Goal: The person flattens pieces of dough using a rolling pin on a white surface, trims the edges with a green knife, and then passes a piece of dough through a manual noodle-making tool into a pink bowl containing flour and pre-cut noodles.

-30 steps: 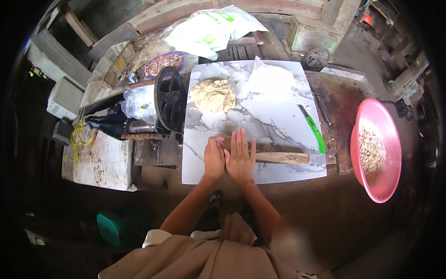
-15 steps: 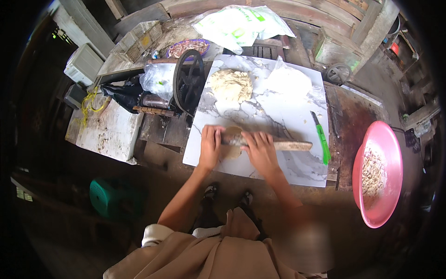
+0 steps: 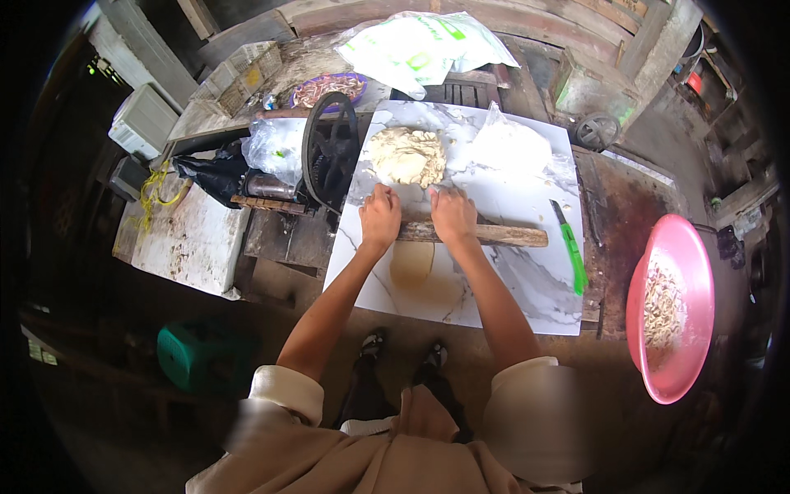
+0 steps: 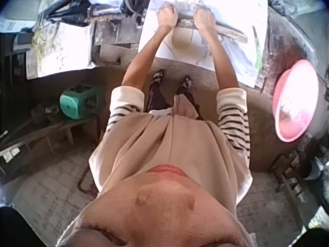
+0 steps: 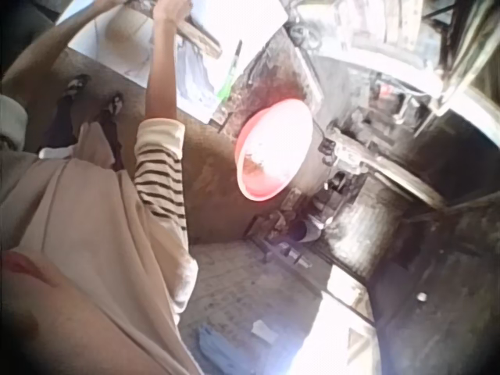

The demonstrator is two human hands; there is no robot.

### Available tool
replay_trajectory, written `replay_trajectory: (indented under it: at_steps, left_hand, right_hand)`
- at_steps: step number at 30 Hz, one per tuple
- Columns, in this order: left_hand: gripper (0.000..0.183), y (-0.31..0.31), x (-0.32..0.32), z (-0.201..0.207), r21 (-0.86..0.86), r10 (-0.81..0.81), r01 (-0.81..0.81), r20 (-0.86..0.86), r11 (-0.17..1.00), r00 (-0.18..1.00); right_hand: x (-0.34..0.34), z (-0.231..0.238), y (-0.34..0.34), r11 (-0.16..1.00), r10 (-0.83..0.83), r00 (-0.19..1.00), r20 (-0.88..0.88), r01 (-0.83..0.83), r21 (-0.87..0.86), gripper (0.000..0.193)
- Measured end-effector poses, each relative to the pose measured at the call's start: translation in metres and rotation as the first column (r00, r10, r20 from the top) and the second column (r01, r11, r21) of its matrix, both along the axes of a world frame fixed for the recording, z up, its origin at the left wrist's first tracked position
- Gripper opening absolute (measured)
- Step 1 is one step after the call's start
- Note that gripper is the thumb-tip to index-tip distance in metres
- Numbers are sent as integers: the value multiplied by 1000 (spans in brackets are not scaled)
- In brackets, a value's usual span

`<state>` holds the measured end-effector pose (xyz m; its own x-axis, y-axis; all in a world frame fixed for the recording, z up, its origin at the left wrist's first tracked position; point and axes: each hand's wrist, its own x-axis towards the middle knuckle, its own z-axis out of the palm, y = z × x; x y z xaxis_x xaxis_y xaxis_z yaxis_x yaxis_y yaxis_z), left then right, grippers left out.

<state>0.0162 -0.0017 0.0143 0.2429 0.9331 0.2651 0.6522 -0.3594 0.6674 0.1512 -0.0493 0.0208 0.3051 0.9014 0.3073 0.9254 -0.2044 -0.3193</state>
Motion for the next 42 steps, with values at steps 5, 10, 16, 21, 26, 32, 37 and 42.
replay_trajectory:
  at_steps: [5, 10, 16, 21, 26, 32, 37, 42]
  left_hand:
    - [9, -18, -7, -13, -32, 19, -21, -38, 999, 999]
    - [8, -49, -28, -8, 117, -38, 48, -88, 992, 995]
    - [15, -2, -1, -2, 153, -18, 25, -49, 988, 999]
    - [35, -39, -29, -9, 105, -121, 131, -97, 986, 988]
    - [61, -63, -38, -7, 140, -156, 180, -168, 974, 973]
    - [70, -10, -2, 12, 246, -138, 183, -190, 952, 972]
    - [62, -39, -27, -3, 223, -223, 257, -167, 940, 960]
    - [58, -85, -55, 2, 148, -344, 363, -139, 920, 929]
  right_hand:
    - [-12, -11, -18, 998, -56, 988, 141, 57, -8, 22]
    - [-36, -3, -59, 995, -50, 968, 247, 26, 101, 14]
    - [-14, 0, -7, 987, -145, 958, 248, 122, 106, 16]
    - [-34, 6, -44, 999, -46, 983, 176, 43, 25, 25]
    - [-48, 0, -72, 997, -60, 947, 316, 73, -28, 52]
    - [-16, -3, -16, 993, -111, 933, 342, 93, 70, 52]
    - [-37, -6, -50, 998, -60, 944, 325, 45, 52, 52]
    - [-70, 4, -108, 996, 25, 992, 120, -35, 78, 57]
